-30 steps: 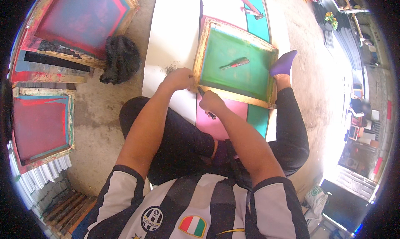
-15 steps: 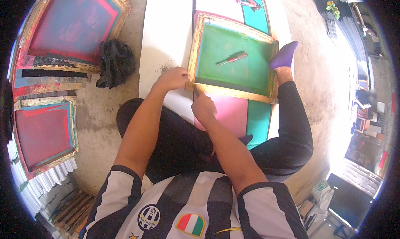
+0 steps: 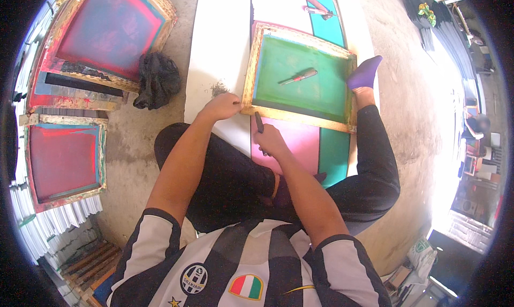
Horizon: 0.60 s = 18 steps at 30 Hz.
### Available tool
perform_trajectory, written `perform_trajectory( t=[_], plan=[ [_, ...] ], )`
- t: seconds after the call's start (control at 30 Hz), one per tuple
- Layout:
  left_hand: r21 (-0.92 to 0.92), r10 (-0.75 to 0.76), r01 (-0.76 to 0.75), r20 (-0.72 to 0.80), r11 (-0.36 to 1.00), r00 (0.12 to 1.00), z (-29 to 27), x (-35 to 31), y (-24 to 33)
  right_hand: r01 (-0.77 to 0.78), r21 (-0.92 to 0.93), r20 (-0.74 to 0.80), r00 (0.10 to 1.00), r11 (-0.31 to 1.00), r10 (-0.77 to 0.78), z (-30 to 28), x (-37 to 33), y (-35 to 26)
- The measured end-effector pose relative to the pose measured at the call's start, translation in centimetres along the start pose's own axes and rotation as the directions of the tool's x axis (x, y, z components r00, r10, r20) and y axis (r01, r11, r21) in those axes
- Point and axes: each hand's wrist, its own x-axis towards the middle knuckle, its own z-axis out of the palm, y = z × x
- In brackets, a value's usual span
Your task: The person scrapes the edges of a screen printing frame using a small metal tool. They work along the wooden frame, removing material from the surface.
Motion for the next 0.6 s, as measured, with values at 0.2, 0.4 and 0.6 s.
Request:
perform_trajectory(
  t=[0.2, 0.4, 0.6],
  plan=[
    [0.012, -0.057, 0.057, -0.012, 0.998, 0.998, 0.2, 0.0, -0.4, -0.069, 0.083, 0.205, 0.977, 0.994, 0.051, -1.7, 1.4, -1.0],
    [-0.002, -0.091, 0.091, -0.013, 0.996, 0.996, 0.0, -0.2, -0.2, -0.105, -0.002, 0.239, 0.966, 0.994, 0.103, -2.7, 1.2, -3.5],
    [-0.029, -0.085, 0.085, 0.016, 0.996, 0.996, -0.1, 0.1, 0.1, -0.14, -0.07, 0.211, 0.966, 0.988, 0.152, -2.9, 1.6, -4.4]
  ],
)
